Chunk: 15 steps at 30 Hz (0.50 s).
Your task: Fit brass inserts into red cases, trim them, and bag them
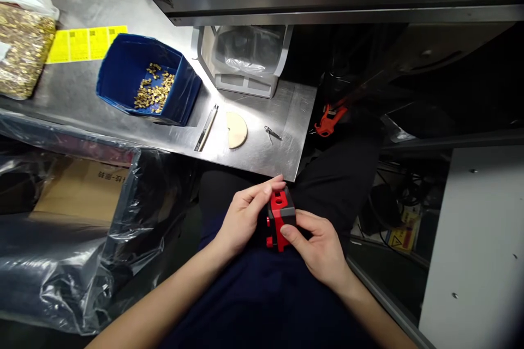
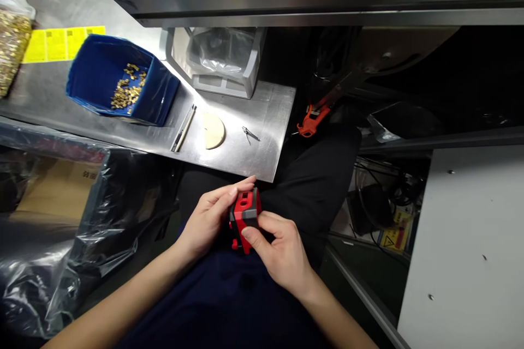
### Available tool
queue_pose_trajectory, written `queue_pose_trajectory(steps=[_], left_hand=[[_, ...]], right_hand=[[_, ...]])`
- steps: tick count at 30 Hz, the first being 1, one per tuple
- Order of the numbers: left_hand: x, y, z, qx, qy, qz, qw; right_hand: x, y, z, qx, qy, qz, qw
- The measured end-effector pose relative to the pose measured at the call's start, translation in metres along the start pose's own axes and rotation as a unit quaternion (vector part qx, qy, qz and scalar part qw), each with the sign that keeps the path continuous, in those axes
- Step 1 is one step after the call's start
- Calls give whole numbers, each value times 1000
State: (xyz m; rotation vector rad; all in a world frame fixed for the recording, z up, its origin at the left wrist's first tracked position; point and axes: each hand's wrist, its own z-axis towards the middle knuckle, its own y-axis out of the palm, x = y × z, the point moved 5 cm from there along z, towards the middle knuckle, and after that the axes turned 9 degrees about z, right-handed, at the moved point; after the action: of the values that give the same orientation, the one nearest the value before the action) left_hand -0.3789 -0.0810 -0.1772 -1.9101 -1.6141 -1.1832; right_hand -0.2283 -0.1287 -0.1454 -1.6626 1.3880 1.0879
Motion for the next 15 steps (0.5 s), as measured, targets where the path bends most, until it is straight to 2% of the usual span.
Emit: queue_pose_trajectory(steps=[2, 5, 15], left_hand=[[-2, -2, 1, 10, -25, -69, 997], [-1, -3, -1, -10, -41, -135, 990], [-3, -2, -9, -81, -28, -77, 993]], right_hand=[[-1, 1, -2, -2, -1, -1, 1000], [-2, 1, -4, -6, -6, -3, 1000], [0, 2, -3, -4, 14, -4, 1000]])
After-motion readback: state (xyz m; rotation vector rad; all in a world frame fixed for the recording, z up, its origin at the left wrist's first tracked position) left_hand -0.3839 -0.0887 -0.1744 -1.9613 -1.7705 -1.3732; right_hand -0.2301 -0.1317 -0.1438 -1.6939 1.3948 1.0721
